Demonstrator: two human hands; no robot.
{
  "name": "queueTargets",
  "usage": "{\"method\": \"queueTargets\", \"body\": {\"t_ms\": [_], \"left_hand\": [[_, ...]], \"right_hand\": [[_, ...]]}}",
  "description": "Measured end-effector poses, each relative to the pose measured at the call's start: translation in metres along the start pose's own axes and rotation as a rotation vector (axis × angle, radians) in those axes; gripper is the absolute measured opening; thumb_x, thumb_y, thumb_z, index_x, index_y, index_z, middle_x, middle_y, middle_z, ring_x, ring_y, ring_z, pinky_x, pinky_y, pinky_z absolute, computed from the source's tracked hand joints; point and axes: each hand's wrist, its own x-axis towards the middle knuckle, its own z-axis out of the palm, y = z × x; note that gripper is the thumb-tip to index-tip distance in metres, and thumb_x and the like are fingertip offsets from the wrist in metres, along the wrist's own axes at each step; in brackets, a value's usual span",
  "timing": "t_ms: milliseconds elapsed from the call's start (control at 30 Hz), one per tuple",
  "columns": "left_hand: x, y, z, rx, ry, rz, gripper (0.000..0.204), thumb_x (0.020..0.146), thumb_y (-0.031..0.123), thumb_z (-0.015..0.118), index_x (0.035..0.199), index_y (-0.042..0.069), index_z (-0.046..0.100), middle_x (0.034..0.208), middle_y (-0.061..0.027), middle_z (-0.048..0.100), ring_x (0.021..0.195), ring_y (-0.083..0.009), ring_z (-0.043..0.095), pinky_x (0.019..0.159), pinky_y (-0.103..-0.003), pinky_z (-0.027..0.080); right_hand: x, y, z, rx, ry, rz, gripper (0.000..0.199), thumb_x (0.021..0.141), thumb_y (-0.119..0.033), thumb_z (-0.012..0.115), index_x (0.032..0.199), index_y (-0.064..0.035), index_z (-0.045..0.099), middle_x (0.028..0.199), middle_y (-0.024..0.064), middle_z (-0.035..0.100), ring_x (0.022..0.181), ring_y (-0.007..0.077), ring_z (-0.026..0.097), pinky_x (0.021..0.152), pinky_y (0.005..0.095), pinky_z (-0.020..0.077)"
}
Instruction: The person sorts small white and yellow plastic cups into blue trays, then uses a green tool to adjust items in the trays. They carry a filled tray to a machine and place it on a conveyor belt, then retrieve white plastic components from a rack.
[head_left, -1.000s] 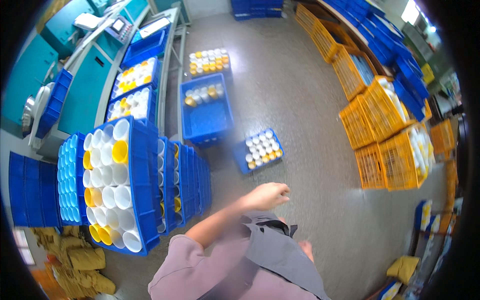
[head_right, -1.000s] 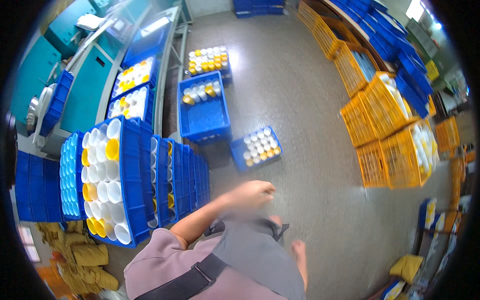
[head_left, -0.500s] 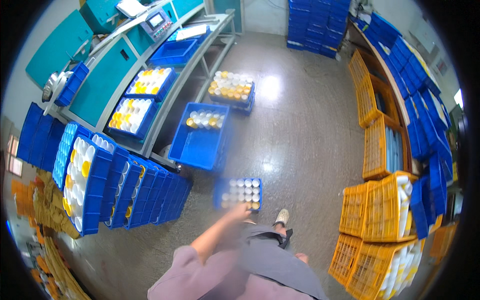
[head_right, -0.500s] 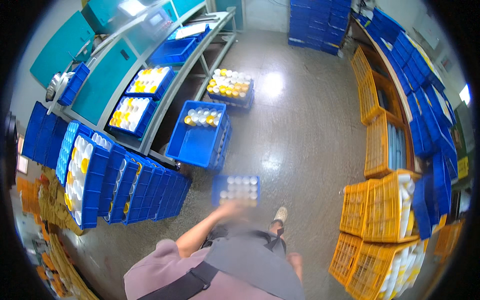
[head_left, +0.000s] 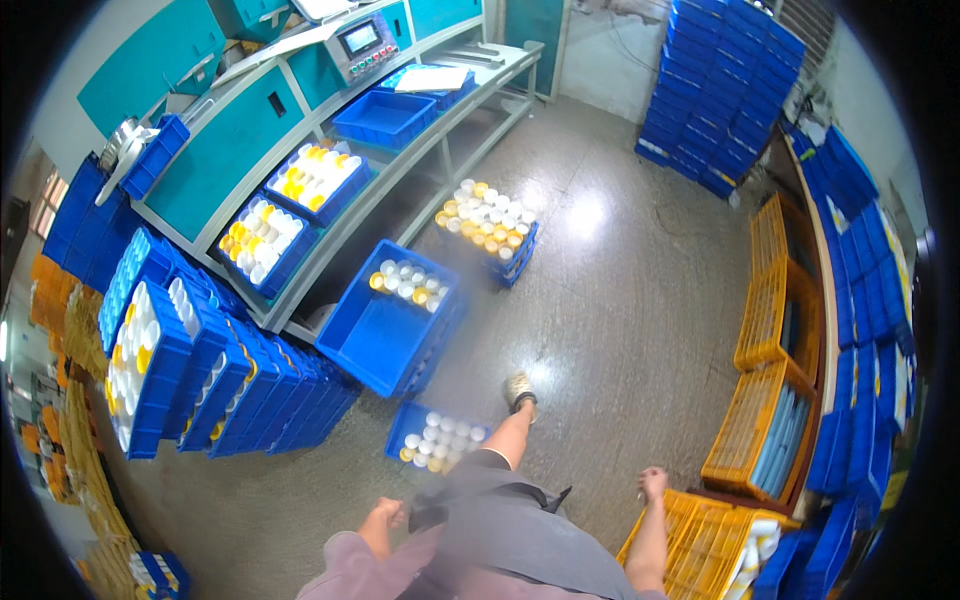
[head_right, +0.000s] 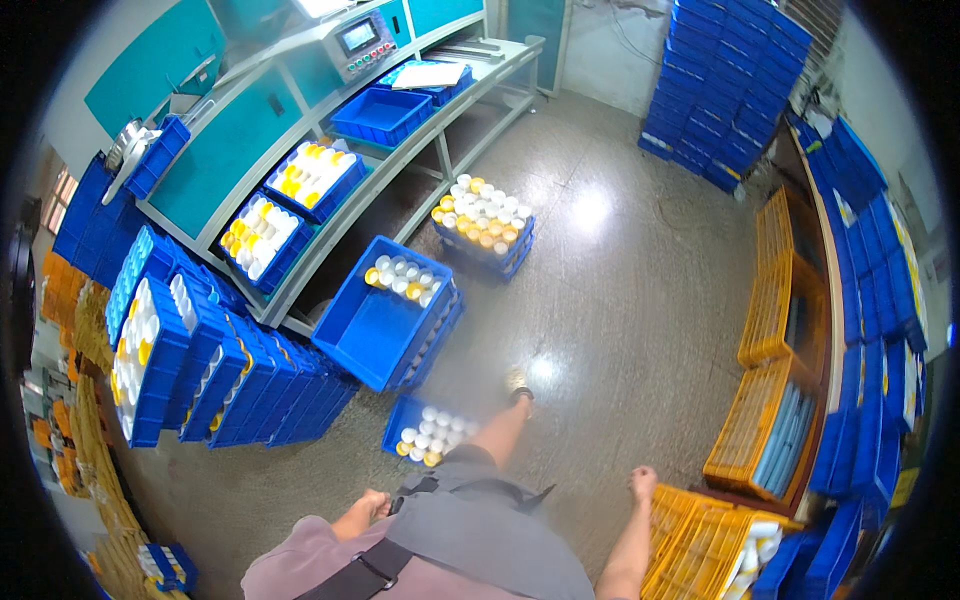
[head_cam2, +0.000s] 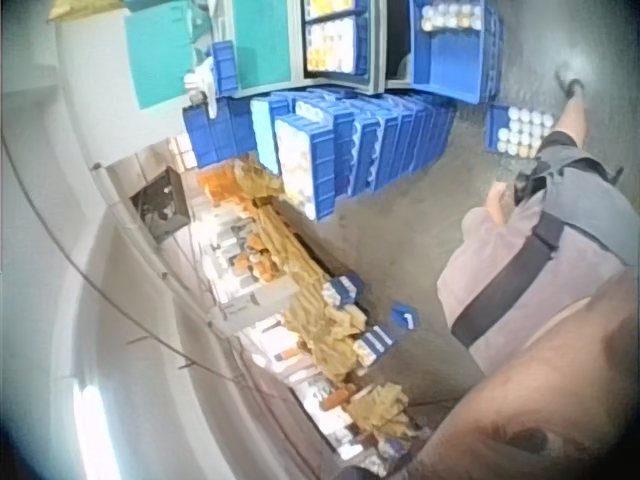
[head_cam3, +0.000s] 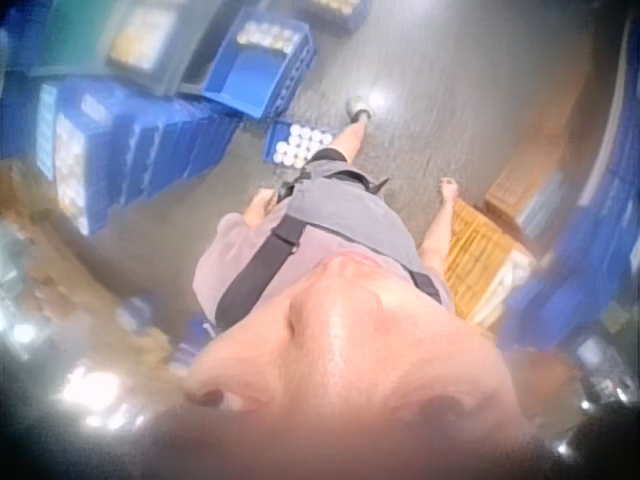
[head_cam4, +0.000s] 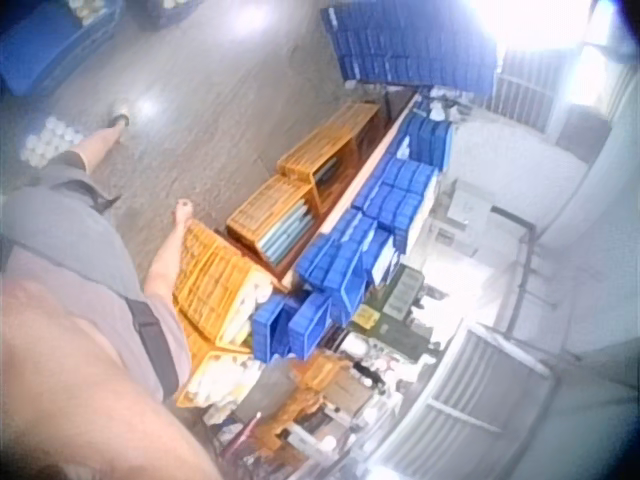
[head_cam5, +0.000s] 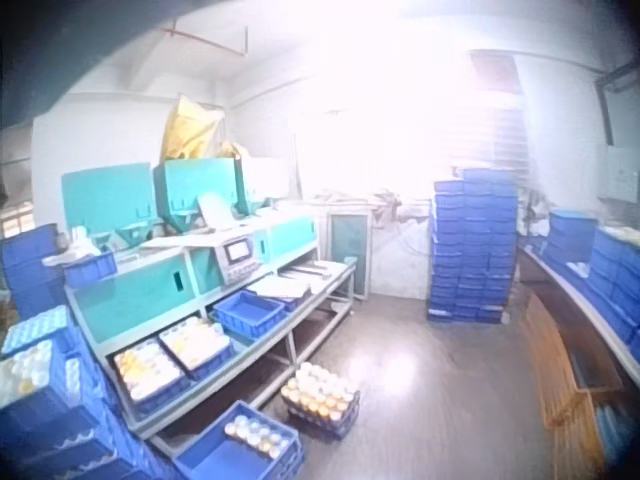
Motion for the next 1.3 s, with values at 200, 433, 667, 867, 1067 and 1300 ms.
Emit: {"method": "queueTargets", "body": {"t_ms": [200,433,667,867,1067,1300], "left_hand": [[0.007,0.195,0.029,-0.317,-0.163,0.069,0.022,0.089,0.028,0.061,0.087,0.007,0.063,0.071,-0.0072,0.062,0.061,-0.0204,0.058,0.052,-0.04,0.046],[-0.044,0.443,-0.052,-0.42,0.251,0.851,0.031,0.088,0.028,0.066,0.105,0.001,0.066,0.099,-0.0177,0.07,0.093,-0.0269,0.067,0.079,-0.037,0.052],[-0.034,0.49,-0.195,-0.669,0.775,0.669,0.029,0.091,0.025,0.065,0.108,0.001,0.065,0.097,-0.0166,0.071,0.093,-0.0294,0.069,0.081,-0.039,0.054],[0.02,0.526,-0.363,-0.618,1.42,0.527,0.029,0.092,0.018,0.062,0.117,0.004,0.062,0.112,-0.0176,0.065,0.108,-0.0339,0.058,0.093,-0.042,0.046],[0.093,0.574,-0.477,-0.177,1.394,-0.095,0.034,0.085,0.031,0.067,0.107,0.006,0.065,0.105,-0.0142,0.067,0.108,-0.0329,0.056,0.089,-0.048,0.043],[0.114,0.572,-0.489,-0.075,1.335,-0.197,0.016,0.081,0.025,0.068,0.083,0.01,0.072,0.089,-0.0115,0.071,0.101,-0.0292,0.06,0.086,-0.049,0.038]], "right_hand": [[0.024,-0.097,0.119,-0.521,-0.473,-0.016,0.031,0.081,-0.021,0.068,0.104,0.0005,0.071,0.097,0.0192,0.071,0.091,0.0294,0.067,0.081,0.0403,0.0521],[0.129,-0.352,0.253,-0.952,-0.375,-0.656,0.032,0.081,-0.023,0.068,0.102,0.0003,0.066,0.094,0.0214,0.069,0.088,0.0382,0.068,0.077,0.0452,0.0538],[0.12,-0.7,0.489,-0.961,-0.63,-1.338,0.022,0.087,-0.015,0.056,0.102,-0.0003,0.062,0.092,0.0238,0.068,0.089,0.0409,0.065,0.077,0.0475,0.0515],[-0.074,-0.819,0.766,-0.817,-1.251,-1.67,0.035,0.086,-0.013,0.064,0.119,-0.0059,0.058,0.104,0.0177,0.065,0.099,0.0377,0.061,0.085,0.0456,0.0506],[-0.213,-0.797,0.949,-0.697,-1.287,-2.298,0.059,0.082,-0.032,0.071,0.133,-0.0117,0.049,0.108,0.0117,0.063,0.11,0.0278,0.054,0.092,0.0405,0.0407],[-0.239,-0.775,1.01,-1.153,-1.549,-2.04,0.042,0.082,-0.037,0.071,0.112,-0.0084,0.062,0.096,0.0155,0.068,0.096,0.0325,0.065,0.085,0.0436,0.05]]}}
